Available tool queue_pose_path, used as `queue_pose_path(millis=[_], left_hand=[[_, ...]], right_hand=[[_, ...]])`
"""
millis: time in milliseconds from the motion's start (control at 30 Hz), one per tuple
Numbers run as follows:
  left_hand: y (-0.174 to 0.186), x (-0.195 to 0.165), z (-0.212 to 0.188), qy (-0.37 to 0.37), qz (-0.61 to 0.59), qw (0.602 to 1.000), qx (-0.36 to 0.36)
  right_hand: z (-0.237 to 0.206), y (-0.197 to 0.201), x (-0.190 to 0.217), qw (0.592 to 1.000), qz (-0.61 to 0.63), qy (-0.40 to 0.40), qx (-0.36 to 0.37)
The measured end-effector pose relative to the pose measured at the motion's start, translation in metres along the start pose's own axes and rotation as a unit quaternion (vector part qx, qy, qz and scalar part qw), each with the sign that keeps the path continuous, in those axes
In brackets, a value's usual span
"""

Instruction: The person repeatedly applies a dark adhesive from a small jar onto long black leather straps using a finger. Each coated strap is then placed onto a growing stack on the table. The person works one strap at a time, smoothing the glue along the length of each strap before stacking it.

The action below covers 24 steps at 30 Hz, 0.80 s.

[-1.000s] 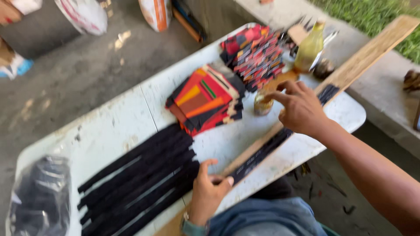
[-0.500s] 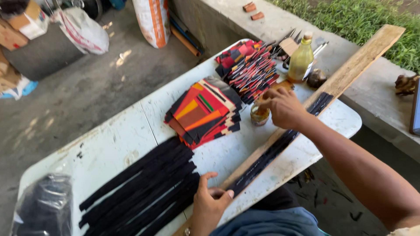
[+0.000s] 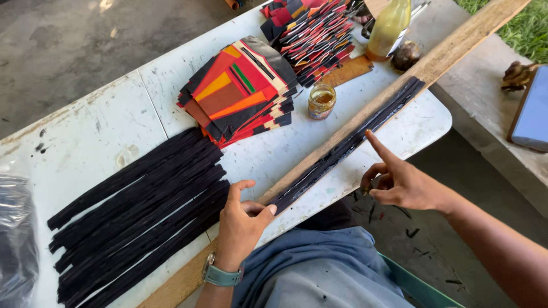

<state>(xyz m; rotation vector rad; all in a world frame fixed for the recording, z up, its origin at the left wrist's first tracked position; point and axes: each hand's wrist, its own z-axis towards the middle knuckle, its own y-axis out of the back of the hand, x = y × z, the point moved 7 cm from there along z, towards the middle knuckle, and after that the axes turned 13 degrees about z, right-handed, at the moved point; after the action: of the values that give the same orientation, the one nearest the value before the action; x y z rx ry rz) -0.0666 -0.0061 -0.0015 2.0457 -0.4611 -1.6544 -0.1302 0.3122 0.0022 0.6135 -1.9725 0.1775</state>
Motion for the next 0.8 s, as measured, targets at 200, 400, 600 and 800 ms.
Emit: queue_pose_path(millis=[200, 400, 600, 800], left_hand=[[0.001, 0.000, 0.000, -0.011, 0.007, 1.000, -0.002], [0.001, 0.006, 0.001, -0.035, 0.008, 0.999, -0.008], [0.002, 0.009, 0.003, -0.042, 0.010, 0.999, -0.004], [0.002, 0.011, 0.004, -0.026, 0.008, 1.000, 0.015]], right_hand=[[-0.006, -0.036, 0.010, 0.988, -0.154, 0.015, -0.013], [-0.013, -0.092, 0.027, 0.945, -0.322, 0.056, 0.023], [-0.009, -0.126, 0.008, 0.888, -0.456, 0.015, 0.049], [-0.009, -0.162, 0.008, 0.847, -0.503, 0.165, 0.043]])
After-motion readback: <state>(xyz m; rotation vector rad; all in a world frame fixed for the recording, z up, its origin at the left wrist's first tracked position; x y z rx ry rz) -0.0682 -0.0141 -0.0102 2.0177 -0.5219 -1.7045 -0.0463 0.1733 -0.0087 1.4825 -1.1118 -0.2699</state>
